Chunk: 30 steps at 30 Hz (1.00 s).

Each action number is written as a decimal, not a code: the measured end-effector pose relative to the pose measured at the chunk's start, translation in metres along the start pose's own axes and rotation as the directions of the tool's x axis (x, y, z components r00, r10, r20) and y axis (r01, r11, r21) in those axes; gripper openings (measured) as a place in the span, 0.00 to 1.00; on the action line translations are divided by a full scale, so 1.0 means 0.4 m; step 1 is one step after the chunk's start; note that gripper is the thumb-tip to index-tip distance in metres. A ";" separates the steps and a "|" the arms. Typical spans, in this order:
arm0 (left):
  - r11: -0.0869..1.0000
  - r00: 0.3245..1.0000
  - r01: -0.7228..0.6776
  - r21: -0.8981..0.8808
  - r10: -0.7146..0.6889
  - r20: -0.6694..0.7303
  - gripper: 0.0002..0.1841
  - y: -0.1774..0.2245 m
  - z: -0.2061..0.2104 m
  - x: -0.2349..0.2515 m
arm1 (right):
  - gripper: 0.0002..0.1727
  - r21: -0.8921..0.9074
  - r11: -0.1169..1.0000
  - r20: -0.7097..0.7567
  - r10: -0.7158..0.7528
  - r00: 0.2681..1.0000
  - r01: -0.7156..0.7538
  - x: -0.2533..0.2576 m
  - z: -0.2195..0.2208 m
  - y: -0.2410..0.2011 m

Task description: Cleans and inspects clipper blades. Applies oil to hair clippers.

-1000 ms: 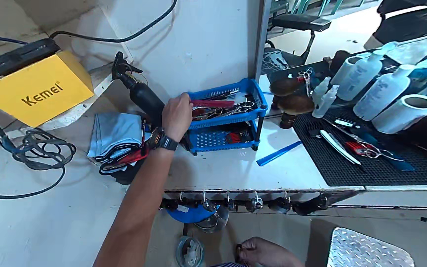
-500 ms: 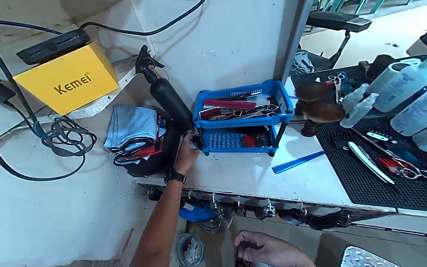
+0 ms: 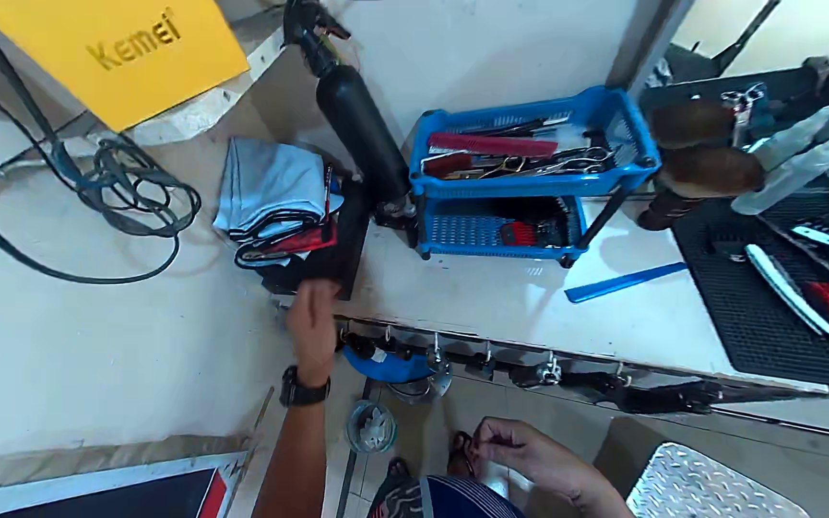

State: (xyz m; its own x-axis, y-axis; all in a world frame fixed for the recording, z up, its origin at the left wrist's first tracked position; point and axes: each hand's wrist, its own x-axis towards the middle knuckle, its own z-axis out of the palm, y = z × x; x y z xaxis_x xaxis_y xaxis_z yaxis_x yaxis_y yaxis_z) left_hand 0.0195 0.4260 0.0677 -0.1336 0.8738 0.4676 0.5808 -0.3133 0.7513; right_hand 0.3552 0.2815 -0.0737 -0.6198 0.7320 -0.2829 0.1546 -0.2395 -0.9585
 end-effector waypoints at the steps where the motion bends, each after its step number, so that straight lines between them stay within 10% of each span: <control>1: 0.999 0.993 0.032 -0.040 -0.036 -0.108 0.20 -0.047 -0.030 -0.042 | 0.13 -0.022 1.000 -0.028 -0.009 1.000 0.009 0.017 -0.001 -0.007; 3: 0.992 0.977 0.101 -0.075 -0.113 -0.179 0.18 -0.159 -0.062 -0.127 | 0.17 -0.045 0.999 -0.059 -0.024 0.998 0.021 0.052 0.011 -0.030; 9: 0.889 0.894 0.439 -0.128 -0.447 -0.041 0.53 -0.390 -0.022 -0.196 | 0.13 0.004 0.997 -0.106 -0.082 0.991 0.082 0.142 0.137 -0.113; 18: 0.911 0.911 0.411 -0.026 -0.410 0.030 0.40 -0.477 -0.002 -0.192 | 0.15 0.058 0.997 -0.060 0.046 0.997 -0.043 0.141 0.392 -0.055; 26: 0.783 0.789 0.577 -0.232 -0.460 0.408 0.27 -0.414 -0.193 -0.258 | 0.16 0.093 0.988 -0.102 0.133 0.986 -0.124 0.133 0.467 -0.029; 30: 0.835 0.750 0.550 0.034 -0.511 0.421 0.27 -0.328 -0.305 -0.197 | 0.16 0.063 0.996 -0.111 0.069 0.991 -0.063 0.149 0.472 -0.062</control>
State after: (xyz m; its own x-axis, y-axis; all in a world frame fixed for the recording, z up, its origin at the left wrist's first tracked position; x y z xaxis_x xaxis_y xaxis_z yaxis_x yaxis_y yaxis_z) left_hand -0.1442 0.3528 -0.0110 -0.0589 0.9716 -0.2291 0.4387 0.2313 0.8683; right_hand 0.1693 0.2106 -0.0600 -0.5186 0.7797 -0.3508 0.1444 -0.3246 -0.9348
